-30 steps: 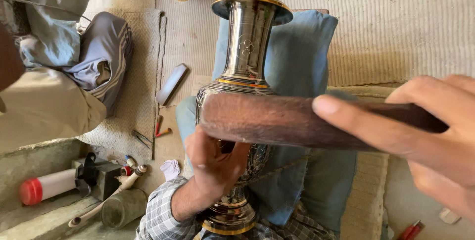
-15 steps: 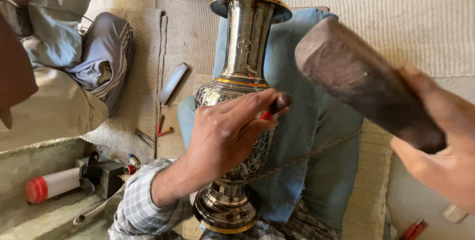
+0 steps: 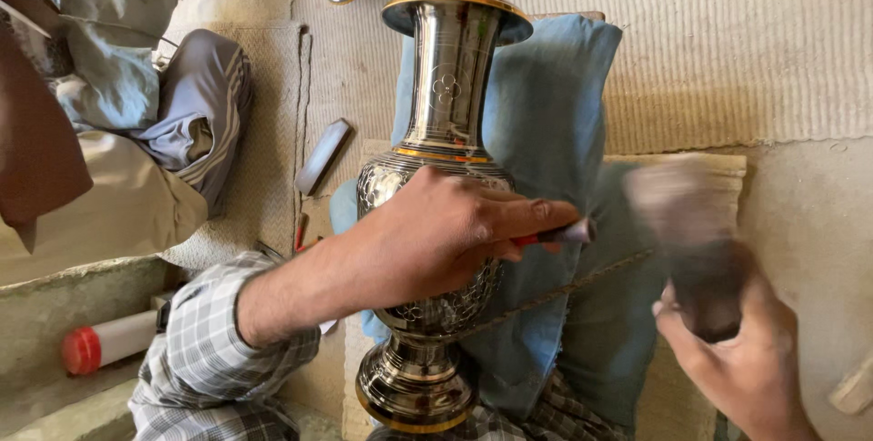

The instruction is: The person sits cross-legged on the floor with a brass vase held between their legs and a cushion. They hold a punch against the vase's patterned surface and strike it with a wooden mallet, repositioning the punch repeatedly to emboss decorative floral designs into the metal, working around the vase body and near the base.

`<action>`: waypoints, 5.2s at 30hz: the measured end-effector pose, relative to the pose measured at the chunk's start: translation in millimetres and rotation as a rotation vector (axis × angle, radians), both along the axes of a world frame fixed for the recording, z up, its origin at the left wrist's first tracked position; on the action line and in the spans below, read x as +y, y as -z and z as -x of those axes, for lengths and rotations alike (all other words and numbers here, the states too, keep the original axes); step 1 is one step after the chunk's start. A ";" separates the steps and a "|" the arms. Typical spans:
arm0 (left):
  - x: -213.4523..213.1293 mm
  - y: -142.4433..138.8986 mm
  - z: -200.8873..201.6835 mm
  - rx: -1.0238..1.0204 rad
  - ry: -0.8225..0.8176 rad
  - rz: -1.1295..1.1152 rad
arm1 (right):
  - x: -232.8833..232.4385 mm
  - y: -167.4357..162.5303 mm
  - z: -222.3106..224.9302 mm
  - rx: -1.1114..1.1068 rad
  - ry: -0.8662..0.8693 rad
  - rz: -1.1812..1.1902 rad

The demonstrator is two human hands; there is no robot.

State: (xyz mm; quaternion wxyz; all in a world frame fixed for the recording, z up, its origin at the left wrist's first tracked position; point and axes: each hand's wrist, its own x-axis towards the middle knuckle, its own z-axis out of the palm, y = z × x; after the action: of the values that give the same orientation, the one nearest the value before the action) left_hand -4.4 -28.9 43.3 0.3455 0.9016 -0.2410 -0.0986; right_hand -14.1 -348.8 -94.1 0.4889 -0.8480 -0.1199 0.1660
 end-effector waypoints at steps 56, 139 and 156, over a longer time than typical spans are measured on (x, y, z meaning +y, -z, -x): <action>24.7 -9.5 40.4 0.027 -0.421 0.312 | 17.9 49.3 80.0 0.148 0.318 -0.493; -11.2 41.4 -20.8 0.312 0.479 0.095 | 30.4 31.7 122.4 -0.176 0.541 -0.458; -8.8 16.0 24.3 -0.047 0.069 -0.047 | -6.0 22.0 67.5 -0.274 0.090 0.123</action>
State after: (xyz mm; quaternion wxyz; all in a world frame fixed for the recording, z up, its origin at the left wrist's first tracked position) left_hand -28.7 -37.8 27.3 0.3147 0.9028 -0.2774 -0.0947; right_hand -81.6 -354.7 -116.2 0.4218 -0.8956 -0.1371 0.0335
